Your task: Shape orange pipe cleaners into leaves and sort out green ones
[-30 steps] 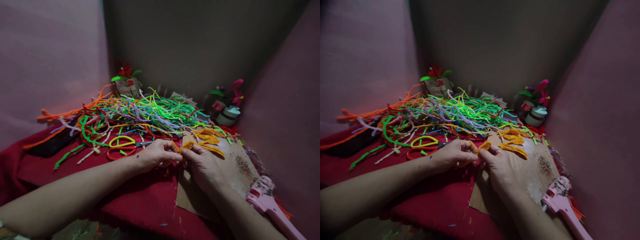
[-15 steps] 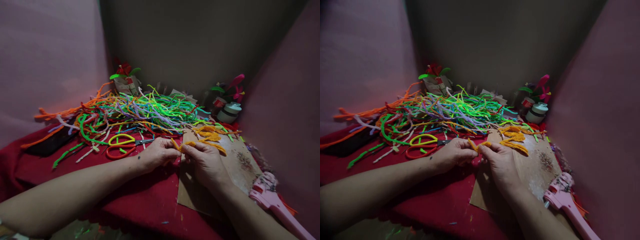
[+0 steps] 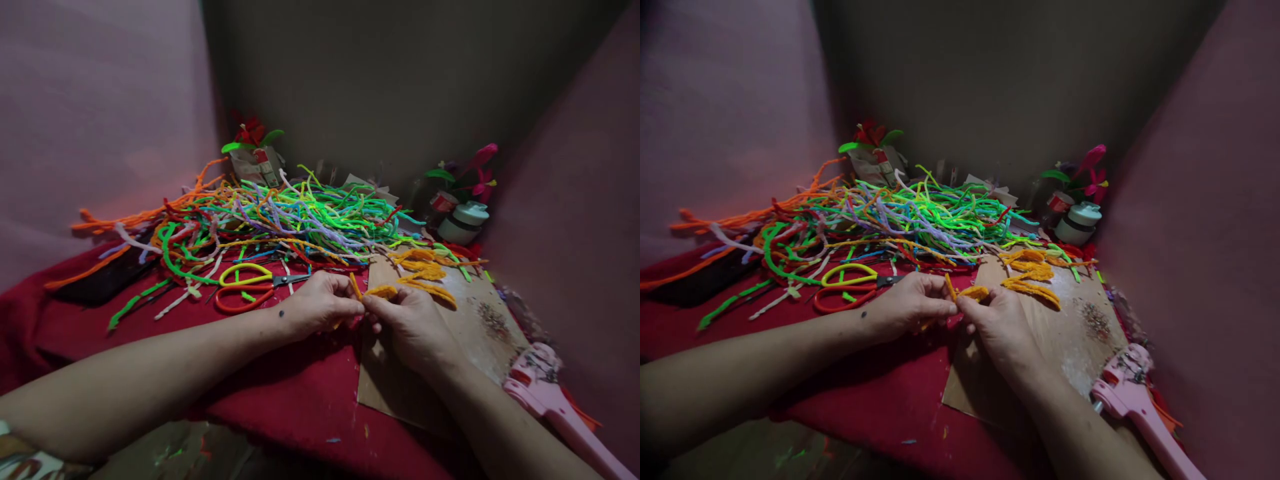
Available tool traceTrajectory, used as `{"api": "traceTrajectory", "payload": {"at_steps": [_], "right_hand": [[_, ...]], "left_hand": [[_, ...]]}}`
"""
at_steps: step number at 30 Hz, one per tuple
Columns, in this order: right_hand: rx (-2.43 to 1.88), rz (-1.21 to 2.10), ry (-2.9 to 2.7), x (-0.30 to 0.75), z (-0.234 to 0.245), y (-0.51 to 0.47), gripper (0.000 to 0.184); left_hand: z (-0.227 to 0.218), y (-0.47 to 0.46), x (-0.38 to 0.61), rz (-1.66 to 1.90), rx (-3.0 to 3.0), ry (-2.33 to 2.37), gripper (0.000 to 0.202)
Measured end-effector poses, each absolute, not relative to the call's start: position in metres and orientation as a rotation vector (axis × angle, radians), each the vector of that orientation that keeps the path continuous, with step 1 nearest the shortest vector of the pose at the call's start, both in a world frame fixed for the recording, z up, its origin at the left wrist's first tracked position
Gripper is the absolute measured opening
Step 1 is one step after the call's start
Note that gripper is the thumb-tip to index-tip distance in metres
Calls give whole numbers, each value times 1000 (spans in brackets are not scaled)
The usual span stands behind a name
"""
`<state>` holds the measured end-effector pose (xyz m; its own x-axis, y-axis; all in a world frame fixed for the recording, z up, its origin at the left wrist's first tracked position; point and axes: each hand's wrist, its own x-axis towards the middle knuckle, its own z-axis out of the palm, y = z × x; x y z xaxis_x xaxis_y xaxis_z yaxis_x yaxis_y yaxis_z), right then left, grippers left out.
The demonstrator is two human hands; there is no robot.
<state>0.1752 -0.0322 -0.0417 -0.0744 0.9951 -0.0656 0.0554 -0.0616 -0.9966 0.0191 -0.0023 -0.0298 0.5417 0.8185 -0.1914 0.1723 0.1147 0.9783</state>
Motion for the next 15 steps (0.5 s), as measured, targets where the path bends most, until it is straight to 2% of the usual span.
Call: {"api": "traceTrajectory", "payload": {"at_steps": [4,7,9,11,13,15], "right_hand": [[-1283,1258,-1376,177,-41,-32,30],[-1252,1302,-1342,176,-44,-32,30],[-1214,1371,-1289,176,-47,-31,27],[-1169,1435,-1242,176,-49,-31,24],[-1135,1458,-1215,176,-50,-32,22],[-1127,1429,-1204,176,-49,-32,23]], "left_hand": [[-28,-4,21,707,1424,877,12],[-33,-3,20,808,1583,861,9],[-37,-3,17,921,1867,846,6],[-40,-3,12,1023,2308,747,13],[-39,-3,7,1021,2737,569,22],[-35,-3,3,973,2923,445,25]]}}
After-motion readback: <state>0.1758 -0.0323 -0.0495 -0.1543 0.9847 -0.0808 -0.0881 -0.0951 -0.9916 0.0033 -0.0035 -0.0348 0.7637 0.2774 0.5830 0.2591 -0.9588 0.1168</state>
